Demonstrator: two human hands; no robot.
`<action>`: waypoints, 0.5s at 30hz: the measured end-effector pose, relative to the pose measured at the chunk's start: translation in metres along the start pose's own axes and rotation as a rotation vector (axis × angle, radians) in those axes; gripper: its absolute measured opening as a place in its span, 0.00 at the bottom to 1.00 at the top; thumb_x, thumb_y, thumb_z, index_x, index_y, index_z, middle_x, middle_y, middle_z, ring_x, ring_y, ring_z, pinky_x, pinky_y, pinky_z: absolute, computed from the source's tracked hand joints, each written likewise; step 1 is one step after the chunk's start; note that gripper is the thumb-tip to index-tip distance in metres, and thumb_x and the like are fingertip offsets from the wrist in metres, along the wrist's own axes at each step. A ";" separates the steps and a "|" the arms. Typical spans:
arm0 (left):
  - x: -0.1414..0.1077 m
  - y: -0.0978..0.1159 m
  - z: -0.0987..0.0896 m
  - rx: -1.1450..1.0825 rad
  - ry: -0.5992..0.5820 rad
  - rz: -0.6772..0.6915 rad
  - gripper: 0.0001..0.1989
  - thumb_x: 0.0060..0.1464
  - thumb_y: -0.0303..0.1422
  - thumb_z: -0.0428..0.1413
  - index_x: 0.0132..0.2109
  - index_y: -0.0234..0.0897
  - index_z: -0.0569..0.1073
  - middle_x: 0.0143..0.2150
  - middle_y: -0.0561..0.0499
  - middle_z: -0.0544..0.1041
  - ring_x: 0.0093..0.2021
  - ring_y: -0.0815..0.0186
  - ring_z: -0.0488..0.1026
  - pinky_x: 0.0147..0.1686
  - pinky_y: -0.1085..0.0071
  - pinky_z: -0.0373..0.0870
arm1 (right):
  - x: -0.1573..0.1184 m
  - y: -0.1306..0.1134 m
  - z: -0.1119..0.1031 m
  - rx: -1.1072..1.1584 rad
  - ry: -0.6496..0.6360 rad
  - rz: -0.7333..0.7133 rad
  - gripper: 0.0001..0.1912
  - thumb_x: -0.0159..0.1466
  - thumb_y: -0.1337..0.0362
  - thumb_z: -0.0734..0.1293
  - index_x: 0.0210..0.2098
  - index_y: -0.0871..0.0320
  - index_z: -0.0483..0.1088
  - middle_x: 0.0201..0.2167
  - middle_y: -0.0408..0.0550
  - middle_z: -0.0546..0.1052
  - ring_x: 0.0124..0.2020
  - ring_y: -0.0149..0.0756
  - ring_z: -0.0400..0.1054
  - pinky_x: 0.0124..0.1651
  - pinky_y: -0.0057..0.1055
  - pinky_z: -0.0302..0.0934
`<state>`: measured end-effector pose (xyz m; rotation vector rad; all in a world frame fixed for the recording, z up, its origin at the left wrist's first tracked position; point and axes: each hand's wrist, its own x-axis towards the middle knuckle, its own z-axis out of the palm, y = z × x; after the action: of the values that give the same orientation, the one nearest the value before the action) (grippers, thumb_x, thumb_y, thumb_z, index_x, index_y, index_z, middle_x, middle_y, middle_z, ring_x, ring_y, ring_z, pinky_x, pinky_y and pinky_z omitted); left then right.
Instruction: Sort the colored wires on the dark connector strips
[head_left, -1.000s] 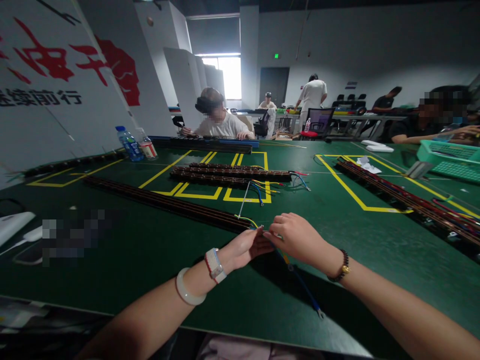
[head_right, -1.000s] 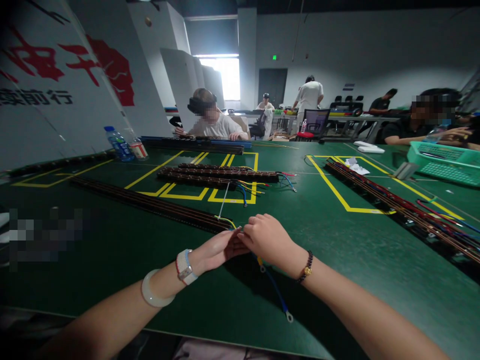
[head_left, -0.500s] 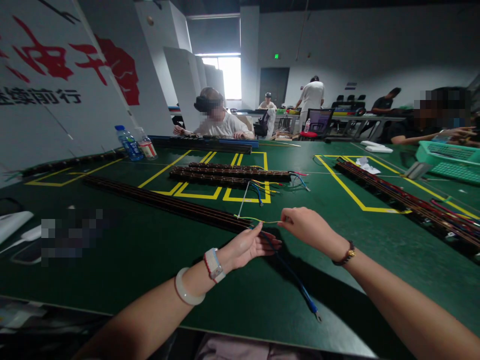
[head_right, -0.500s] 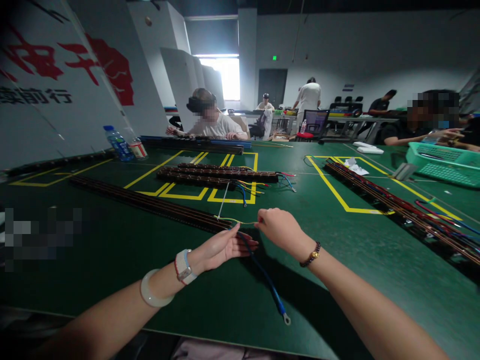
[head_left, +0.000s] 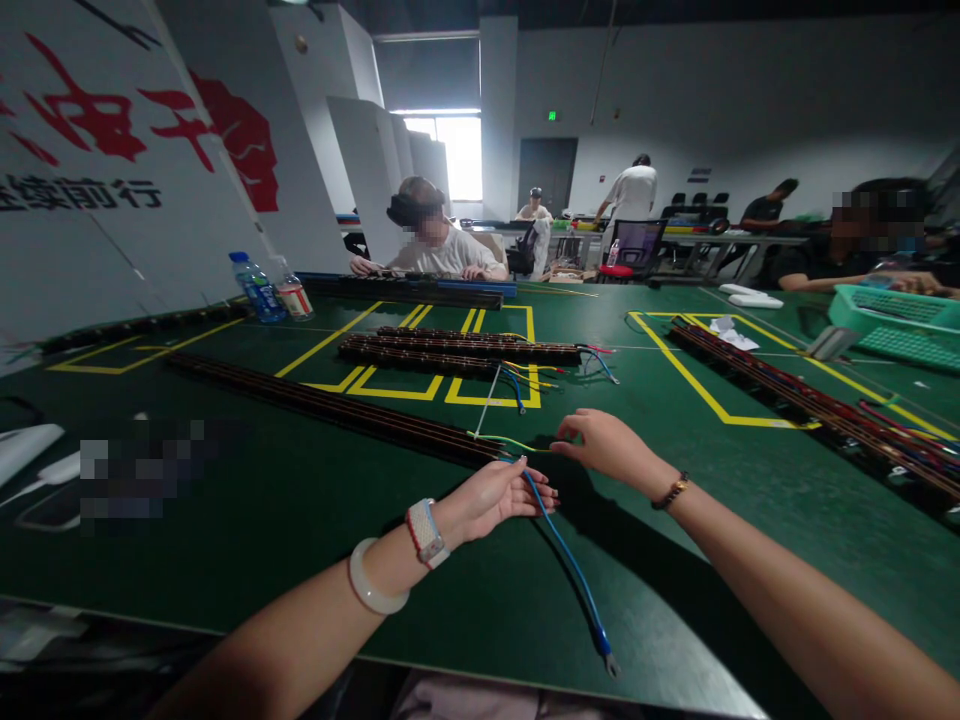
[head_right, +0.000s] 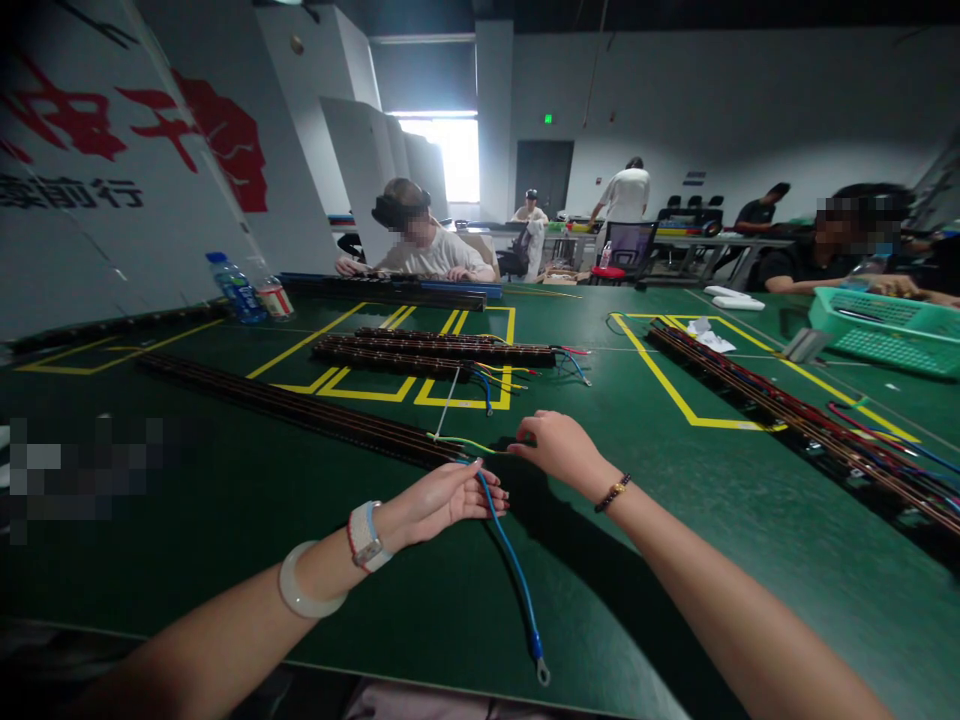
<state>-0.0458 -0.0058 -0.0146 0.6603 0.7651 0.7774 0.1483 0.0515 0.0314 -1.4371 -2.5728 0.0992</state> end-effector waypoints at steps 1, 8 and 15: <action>-0.001 0.001 0.000 0.020 0.001 -0.002 0.16 0.62 0.36 0.48 0.37 0.26 0.72 0.36 0.37 0.78 0.37 0.60 0.78 0.48 0.59 0.69 | -0.002 -0.002 -0.006 0.033 0.050 -0.024 0.14 0.62 0.53 0.65 0.35 0.56 0.74 0.34 0.49 0.76 0.34 0.35 0.69 0.34 0.28 0.56; -0.008 0.008 -0.003 0.457 0.022 -0.038 0.21 0.58 0.45 0.50 0.36 0.28 0.72 0.27 0.42 0.77 0.27 0.64 0.76 0.34 0.67 0.71 | -0.008 -0.014 -0.022 0.114 0.138 -0.078 0.13 0.63 0.54 0.63 0.38 0.55 0.73 0.31 0.46 0.76 0.31 0.33 0.68 0.33 0.27 0.56; -0.016 0.022 0.005 1.028 0.146 -0.033 0.20 0.60 0.39 0.45 0.24 0.33 0.67 0.14 0.54 0.66 0.14 0.71 0.63 0.18 0.74 0.61 | -0.005 -0.011 -0.006 0.060 0.040 -0.083 0.12 0.63 0.55 0.64 0.39 0.55 0.74 0.30 0.46 0.76 0.30 0.33 0.68 0.31 0.27 0.54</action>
<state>-0.0579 -0.0083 0.0101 1.5090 1.3130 0.3545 0.1425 0.0412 0.0385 -1.2967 -2.5704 0.1332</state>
